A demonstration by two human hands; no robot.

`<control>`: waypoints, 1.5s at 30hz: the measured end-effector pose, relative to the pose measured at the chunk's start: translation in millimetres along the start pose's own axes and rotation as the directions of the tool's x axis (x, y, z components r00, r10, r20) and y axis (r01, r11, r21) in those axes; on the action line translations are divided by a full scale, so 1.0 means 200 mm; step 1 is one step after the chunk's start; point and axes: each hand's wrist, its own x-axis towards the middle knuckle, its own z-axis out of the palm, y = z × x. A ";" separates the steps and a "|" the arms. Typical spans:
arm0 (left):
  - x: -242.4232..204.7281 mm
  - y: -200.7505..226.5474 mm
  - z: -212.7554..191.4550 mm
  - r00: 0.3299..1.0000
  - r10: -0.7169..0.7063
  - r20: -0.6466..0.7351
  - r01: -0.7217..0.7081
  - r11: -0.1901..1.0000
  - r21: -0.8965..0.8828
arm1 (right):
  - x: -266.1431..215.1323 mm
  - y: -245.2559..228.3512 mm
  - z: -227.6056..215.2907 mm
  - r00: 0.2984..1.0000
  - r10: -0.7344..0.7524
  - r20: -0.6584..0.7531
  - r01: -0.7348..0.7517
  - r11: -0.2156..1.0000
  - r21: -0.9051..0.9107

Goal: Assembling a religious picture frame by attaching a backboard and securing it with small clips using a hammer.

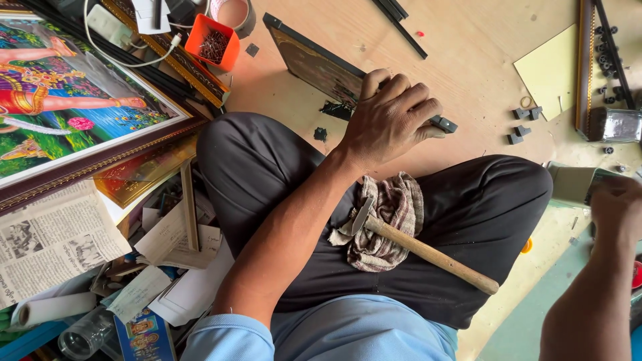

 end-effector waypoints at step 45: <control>-0.02 -0.02 0.05 1.000 0.011 0.002 -0.011 1.000 0.027 | -0.39 -1.10 -0.37 0.945 -0.323 -0.042 0.257 0.658 0.708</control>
